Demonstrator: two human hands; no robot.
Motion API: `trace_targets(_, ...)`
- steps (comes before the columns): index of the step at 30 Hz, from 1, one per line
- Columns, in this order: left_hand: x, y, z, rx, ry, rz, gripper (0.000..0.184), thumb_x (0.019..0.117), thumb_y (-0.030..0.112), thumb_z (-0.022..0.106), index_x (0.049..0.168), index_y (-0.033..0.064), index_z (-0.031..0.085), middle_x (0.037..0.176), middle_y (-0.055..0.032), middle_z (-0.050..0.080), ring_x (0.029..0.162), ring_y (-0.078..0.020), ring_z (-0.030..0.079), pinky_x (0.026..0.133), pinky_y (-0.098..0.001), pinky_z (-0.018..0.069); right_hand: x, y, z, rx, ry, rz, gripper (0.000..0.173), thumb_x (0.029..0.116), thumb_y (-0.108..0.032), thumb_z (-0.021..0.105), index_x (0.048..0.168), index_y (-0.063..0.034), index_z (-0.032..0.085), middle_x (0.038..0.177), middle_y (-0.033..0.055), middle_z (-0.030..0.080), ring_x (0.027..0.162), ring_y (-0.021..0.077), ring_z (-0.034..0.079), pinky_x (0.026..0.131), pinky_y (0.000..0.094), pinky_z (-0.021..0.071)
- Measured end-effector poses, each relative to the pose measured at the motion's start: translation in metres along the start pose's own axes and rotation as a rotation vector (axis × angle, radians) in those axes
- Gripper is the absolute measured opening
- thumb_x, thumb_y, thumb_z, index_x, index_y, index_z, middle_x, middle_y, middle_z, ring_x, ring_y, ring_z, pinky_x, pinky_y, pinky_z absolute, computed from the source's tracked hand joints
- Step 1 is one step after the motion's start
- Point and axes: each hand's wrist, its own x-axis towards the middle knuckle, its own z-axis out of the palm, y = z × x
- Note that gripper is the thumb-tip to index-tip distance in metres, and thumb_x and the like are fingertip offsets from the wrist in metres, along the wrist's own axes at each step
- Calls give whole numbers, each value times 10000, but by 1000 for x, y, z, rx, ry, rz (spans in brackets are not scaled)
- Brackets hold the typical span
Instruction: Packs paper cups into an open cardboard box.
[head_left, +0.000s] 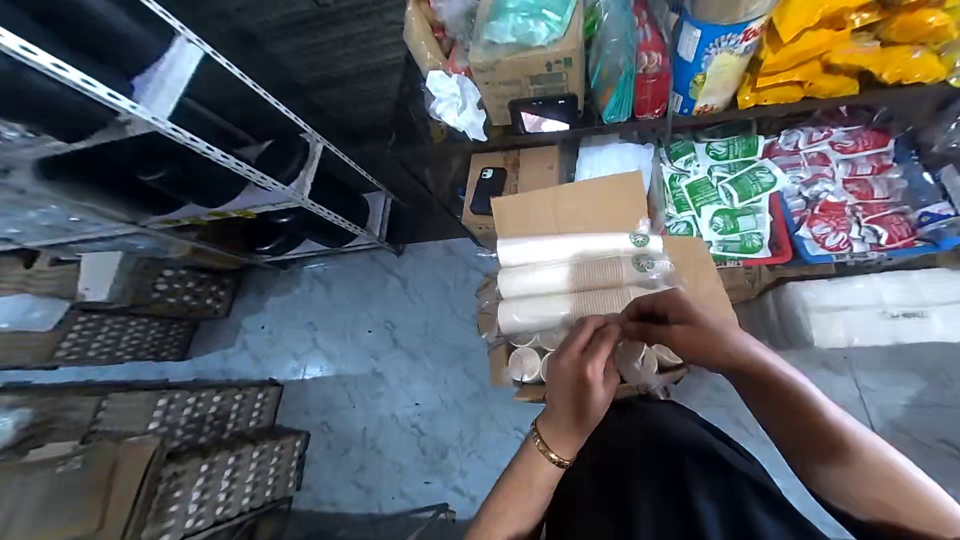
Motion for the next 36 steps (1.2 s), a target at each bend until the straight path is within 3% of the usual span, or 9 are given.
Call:
trace_targets(6, 6, -6, -11, -47, -130, -122, 148, 949, 57, 628, 1035, 48, 748, 1059, -75, 710, 937, -138, 703, 840, -312, 597, -5, 4, 7, -216, 105, -20, 158, 1021, -227, 628, 1006, -108, 730, 832, -23, 688, 732, 37, 633, 710, 254, 545)
trace_targets(10, 8, -21, -18, -116, -130, -224, 90, 942, 33, 637, 993, 33, 711, 1024, -58, 696, 879, -120, 689, 804, -323, 606, -15, 10, 16, -579, 304, -111, 114, 999, -146, 616, 988, -116, 725, 929, 25, 695, 851, 172, 686, 788, 449, 591)
trace_targets(12, 7, -26, -19, -155, -127, -255, 79, 947, 35, 640, 991, 32, 705, 1006, -49, 691, 861, -106, 682, 792, -309, 604, -19, 15, 16, -667, 320, -140, 114, 1000, -141, 612, 984, -116, 722, 941, 40, 692, 870, 207, 686, 779, 470, 584)
trace_targets(17, 5, -27, -17, -307, -118, -270, 79, 963, 34, 622, 1018, 31, 680, 952, -30, 693, 842, -90, 668, 786, -290, 586, -22, 19, 17, -658, 327, -160, 136, 1013, -162, 582, 994, -124, 712, 945, 34, 687, 862, 196, 680, 771, 452, 578)
trace_targets(20, 5, -26, -11, -535, -104, -276, 105, 968, -9, 606, 1056, 12, 660, 992, -38, 727, 885, -100, 694, 814, -295, 596, -21, 23, 14, -601, 333, -179, 158, 1023, -194, 568, 1014, -121, 708, 940, 24, 687, 837, 162, 678, 766, 419, 586)
trace_targets(23, 8, -25, -4, -722, -89, -314, 91, 956, -58, 592, 1012, 14, 599, 951, -53, 735, 897, -139, 720, 821, -324, 608, -23, 23, 14, -604, 328, -185, 228, 1049, -252, 527, 1026, -117, 710, 925, 24, 674, 820, 144, 665, 756, 388, 580)
trace_targets(30, 13, -37, -14, -685, -15, -430, 114, 961, 8, 590, 1065, 26, 634, 877, -32, 715, 797, -125, 697, 742, -319, 597, -18, 27, 19, -539, 315, -187, 273, 1053, -312, 539, 1011, -99, 705, 904, 33, 659, 803, 151, 650, 752, 389, 571)
trace_targets(33, 17, -47, -30, -521, -5, -410, 192, 969, 98, 632, 1153, 49, 662, 929, -9, 691, 793, -89, 653, 699, -267, 559, -18, 27, 19, -522, 316, -171, 276, 1052, -320, 544, 1015, -101, 707, 911, 33, 663, 805, 150, 650, 760, 390, 569)
trace_targets(36, 21, -50, -45, -346, -141, -273, 162, 949, 123, 687, 1101, 76, 719, 1044, -10, 693, 896, -93, 645, 773, -282, 552, -17, 28, 18, -516, 314, -162, 289, 1053, -336, 543, 1016, -102, 708, 903, 27, 661, 796, 139, 647, 757, 380, 567)
